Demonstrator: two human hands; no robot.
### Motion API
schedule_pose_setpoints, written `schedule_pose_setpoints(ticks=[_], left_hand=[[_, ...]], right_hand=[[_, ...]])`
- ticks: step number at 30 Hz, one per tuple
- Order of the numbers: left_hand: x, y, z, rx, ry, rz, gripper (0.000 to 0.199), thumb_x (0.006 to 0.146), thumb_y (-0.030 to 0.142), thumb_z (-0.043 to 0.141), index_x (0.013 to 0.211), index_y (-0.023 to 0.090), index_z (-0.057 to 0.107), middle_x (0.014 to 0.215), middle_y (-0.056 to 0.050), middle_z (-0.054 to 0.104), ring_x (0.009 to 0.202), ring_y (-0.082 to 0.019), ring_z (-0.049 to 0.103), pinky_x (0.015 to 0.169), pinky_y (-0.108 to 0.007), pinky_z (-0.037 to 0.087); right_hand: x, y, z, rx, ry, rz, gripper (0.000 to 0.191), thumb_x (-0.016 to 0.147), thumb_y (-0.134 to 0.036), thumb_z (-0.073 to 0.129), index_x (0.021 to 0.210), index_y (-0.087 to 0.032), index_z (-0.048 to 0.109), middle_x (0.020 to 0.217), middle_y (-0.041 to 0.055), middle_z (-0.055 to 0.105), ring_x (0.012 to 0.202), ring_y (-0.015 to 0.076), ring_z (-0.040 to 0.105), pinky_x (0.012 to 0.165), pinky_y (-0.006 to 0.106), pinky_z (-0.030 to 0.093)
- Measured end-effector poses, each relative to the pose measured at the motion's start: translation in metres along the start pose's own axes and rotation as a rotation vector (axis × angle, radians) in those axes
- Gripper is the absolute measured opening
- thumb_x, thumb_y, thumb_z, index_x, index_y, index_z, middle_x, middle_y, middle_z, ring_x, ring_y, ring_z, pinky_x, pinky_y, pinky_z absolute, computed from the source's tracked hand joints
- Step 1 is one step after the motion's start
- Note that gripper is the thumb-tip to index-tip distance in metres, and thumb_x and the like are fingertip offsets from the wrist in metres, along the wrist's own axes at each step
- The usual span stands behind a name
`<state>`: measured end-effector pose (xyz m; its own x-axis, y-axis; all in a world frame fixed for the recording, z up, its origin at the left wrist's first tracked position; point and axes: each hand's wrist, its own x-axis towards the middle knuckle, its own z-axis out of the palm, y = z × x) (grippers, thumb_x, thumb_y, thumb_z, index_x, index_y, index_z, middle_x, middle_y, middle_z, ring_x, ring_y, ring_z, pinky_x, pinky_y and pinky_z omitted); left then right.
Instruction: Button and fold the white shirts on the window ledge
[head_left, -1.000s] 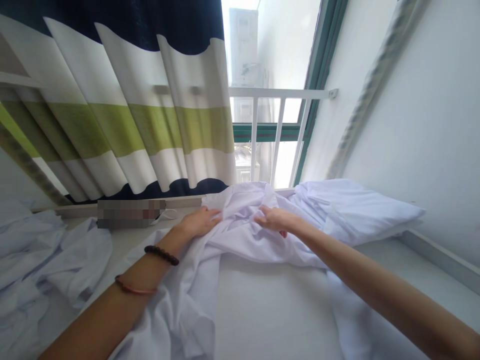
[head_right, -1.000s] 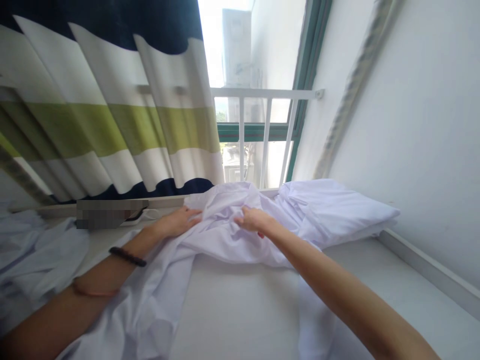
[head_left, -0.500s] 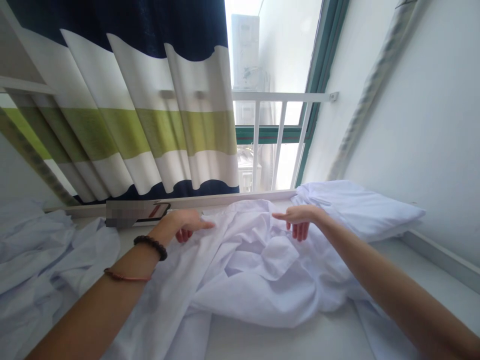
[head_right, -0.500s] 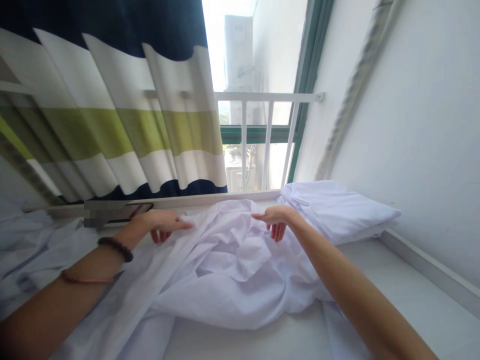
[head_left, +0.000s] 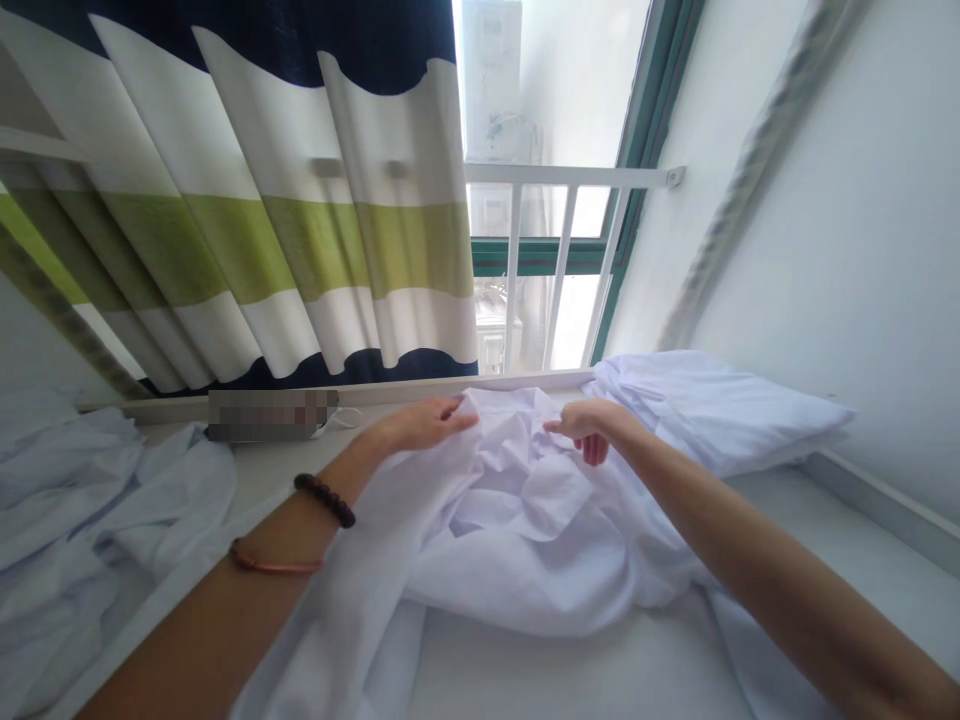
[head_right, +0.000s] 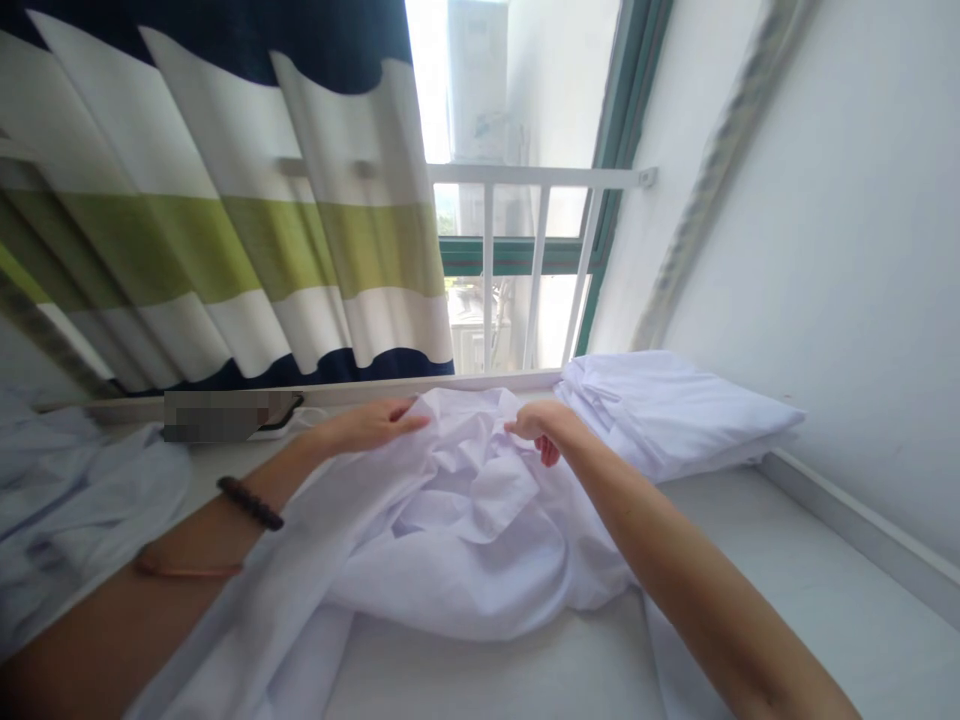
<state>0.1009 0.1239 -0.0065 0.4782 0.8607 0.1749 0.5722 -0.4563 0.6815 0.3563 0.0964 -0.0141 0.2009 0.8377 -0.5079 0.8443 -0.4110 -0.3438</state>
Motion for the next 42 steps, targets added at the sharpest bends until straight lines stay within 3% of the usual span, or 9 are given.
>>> schedule_pose_setpoints(ticks=[5,9,14,18,22,24,28,37,42], left_hand=[[-0.025,-0.030,0.051,-0.099,-0.071,-0.049,0.035,0.063,0.045,0.072,0.082,0.016,0.069,0.072,-0.003,0.068,0.068,-0.023,0.061,0.067,-0.031,0.047],[-0.027,-0.043,0.047,-0.255,-0.001,-0.083,0.045,0.076,0.050,0.060,0.107,0.017,0.064,0.096,-0.007,0.071,0.091,-0.027,0.064,0.080,-0.035,0.049],[-0.023,-0.046,0.040,-0.678,0.146,-0.246,0.038,0.075,0.047,0.060,0.098,0.018,0.066,0.086,-0.005,0.072,0.090,-0.028,0.065,0.082,-0.036,0.051],[-0.024,-0.046,0.043,-0.755,0.127,-0.281,0.039,0.072,0.039,0.052,0.096,0.012,0.064,0.082,-0.008,0.071,0.078,-0.026,0.067,0.071,-0.037,0.053],[-0.028,-0.046,0.042,-0.730,0.166,-0.232,0.053,0.063,0.024,0.054,0.115,0.016,0.056,0.096,-0.004,0.071,0.085,-0.021,0.065,0.073,-0.030,0.052],[-0.029,-0.048,0.041,-0.704,0.149,-0.210,0.060,0.061,0.020,0.056,0.121,0.020,0.054,0.104,-0.002,0.070,0.090,-0.021,0.064,0.077,-0.028,0.051],[-0.032,-0.049,0.040,-0.717,0.050,-0.169,0.060,0.066,0.025,0.057,0.126,0.026,0.055,0.103,0.001,0.071,0.095,-0.025,0.064,0.083,-0.035,0.051],[-0.034,-0.047,0.031,-0.810,0.185,-0.227,0.067,0.062,0.028,0.050,0.129,0.034,0.053,0.094,0.003,0.074,0.097,-0.029,0.065,0.084,-0.042,0.051],[-0.033,-0.049,0.032,-0.961,0.115,-0.230,0.050,0.062,0.021,0.058,0.112,0.029,0.066,0.099,0.000,0.074,0.099,-0.029,0.064,0.087,-0.040,0.051]], right_hand=[[0.004,0.015,0.023,-0.001,0.142,-0.092,0.038,0.083,-0.044,0.061,0.064,-0.011,0.062,0.048,0.0101,0.059,0.058,0.0274,0.067,0.052,0.033,0.052],[0.007,0.016,0.014,0.079,0.349,-0.214,0.012,0.078,-0.019,0.064,0.069,-0.013,0.059,0.052,0.0065,0.059,0.058,0.0221,0.065,0.050,0.027,0.047],[-0.015,-0.011,-0.017,0.324,0.559,-0.446,0.011,0.092,-0.026,0.047,0.091,-0.017,0.052,0.078,0.0058,0.066,0.060,0.0127,0.063,0.049,0.021,0.047],[-0.023,-0.049,-0.015,0.871,0.432,-0.727,0.016,0.091,-0.030,0.051,0.082,-0.017,0.052,0.077,0.0035,0.063,0.058,0.0096,0.060,0.048,0.019,0.047],[0.002,-0.061,0.031,1.158,0.071,-0.759,0.034,0.093,-0.049,0.045,0.086,-0.017,0.055,0.088,0.0088,0.067,0.064,0.0144,0.064,0.057,0.028,0.053],[0.020,-0.052,0.059,1.072,-0.003,-0.702,0.037,0.091,-0.051,0.045,0.082,-0.017,0.058,0.089,0.0112,0.068,0.064,0.0159,0.063,0.060,0.031,0.052],[0.041,-0.026,0.088,0.954,0.147,-0.711,0.016,0.083,-0.035,0.056,0.084,-0.020,0.056,0.082,0.0027,0.064,0.062,0.0115,0.058,0.061,0.026,0.048],[-0.003,-0.019,0.055,0.278,0.124,-0.874,0.037,0.075,-0.056,0.063,0.077,-0.019,0.061,0.075,0.0000,0.061,0.067,0.0136,0.051,0.060,0.026,0.038],[-0.014,-0.022,0.051,0.181,0.107,-0.853,0.011,0.064,-0.022,0.069,0.069,-0.020,0.059,0.064,-0.0028,0.057,0.062,0.0124,0.048,0.058,0.025,0.035]])
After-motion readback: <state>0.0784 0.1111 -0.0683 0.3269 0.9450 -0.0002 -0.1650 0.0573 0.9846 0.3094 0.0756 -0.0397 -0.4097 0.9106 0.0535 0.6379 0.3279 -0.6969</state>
